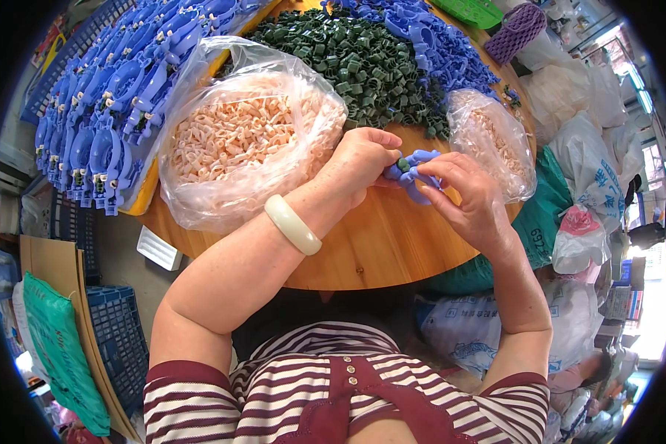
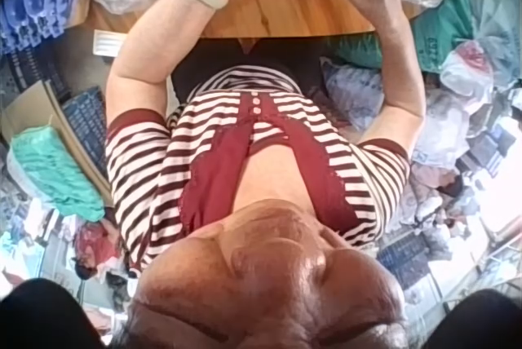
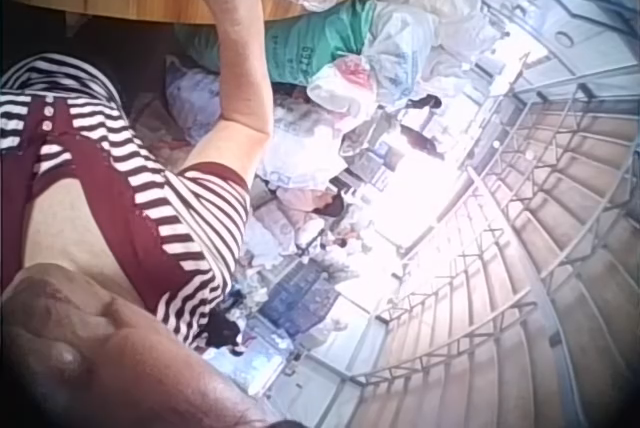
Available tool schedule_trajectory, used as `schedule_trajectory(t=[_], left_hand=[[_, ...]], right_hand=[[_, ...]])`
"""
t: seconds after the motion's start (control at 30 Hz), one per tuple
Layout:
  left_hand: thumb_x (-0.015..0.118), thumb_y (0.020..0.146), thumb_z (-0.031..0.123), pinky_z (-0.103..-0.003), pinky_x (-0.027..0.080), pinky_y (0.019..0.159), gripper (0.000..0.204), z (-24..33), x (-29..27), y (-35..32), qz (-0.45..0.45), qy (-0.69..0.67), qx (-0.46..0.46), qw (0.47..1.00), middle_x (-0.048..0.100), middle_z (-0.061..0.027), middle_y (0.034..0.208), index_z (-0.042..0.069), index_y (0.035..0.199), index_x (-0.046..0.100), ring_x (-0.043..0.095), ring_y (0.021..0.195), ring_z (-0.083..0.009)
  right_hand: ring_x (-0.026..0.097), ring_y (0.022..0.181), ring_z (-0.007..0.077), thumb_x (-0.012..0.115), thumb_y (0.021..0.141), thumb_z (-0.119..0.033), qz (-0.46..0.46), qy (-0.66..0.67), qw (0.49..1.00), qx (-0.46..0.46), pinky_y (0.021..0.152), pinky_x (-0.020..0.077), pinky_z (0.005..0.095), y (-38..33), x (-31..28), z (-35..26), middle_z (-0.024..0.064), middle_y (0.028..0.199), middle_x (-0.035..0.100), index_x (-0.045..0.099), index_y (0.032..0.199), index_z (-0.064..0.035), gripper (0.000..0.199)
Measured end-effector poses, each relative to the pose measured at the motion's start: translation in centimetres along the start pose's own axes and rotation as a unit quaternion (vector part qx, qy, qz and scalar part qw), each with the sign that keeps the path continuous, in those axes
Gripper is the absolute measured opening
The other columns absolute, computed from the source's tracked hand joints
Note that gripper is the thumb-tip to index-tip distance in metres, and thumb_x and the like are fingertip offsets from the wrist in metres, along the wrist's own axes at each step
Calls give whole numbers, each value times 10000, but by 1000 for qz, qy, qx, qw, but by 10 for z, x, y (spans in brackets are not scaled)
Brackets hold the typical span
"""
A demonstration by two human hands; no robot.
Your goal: The person assembles blue plastic housings by hand, inserting pink plastic pins and green plastic components into them.
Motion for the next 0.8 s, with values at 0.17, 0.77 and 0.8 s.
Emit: schedule_trajectory(t=[0.17,0.77,0.8], left_hand=[[546,860,22,-333,551,599,197,-1,1,0,8,-16,7,1000,578,-98,848,-25,1050,525,594,690,-171],[536,865,13,-322,548,580,177,-4,2,-1,15,-22,-5,1000,578,-97,830,-25,1038,531,587,666,-173],[536,865,13,-322,548,580,177,-4,2,-1,15,-22,-6,1000,578,-97,830,-25,1038,531,587,666,-173]], right_hand=[[601,837,278,662,764,-63,8,13,1000,0,721,486,357,1,2,2,90,895,629,628,922,-79,163],[604,804,274,686,740,-48,-7,80,996,42,678,491,332,-7,7,6,97,907,620,629,937,-64,205],[607,800,272,687,740,-48,-15,103,992,70,676,494,332,-8,7,8,97,912,620,629,935,-61,204]])
Point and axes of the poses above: each hand's wrist, its own y-axis towards the middle knuckle, its own x-axis out of the palm, z = x × y, the point moved 4 cm from there along y, towards the middle knuckle
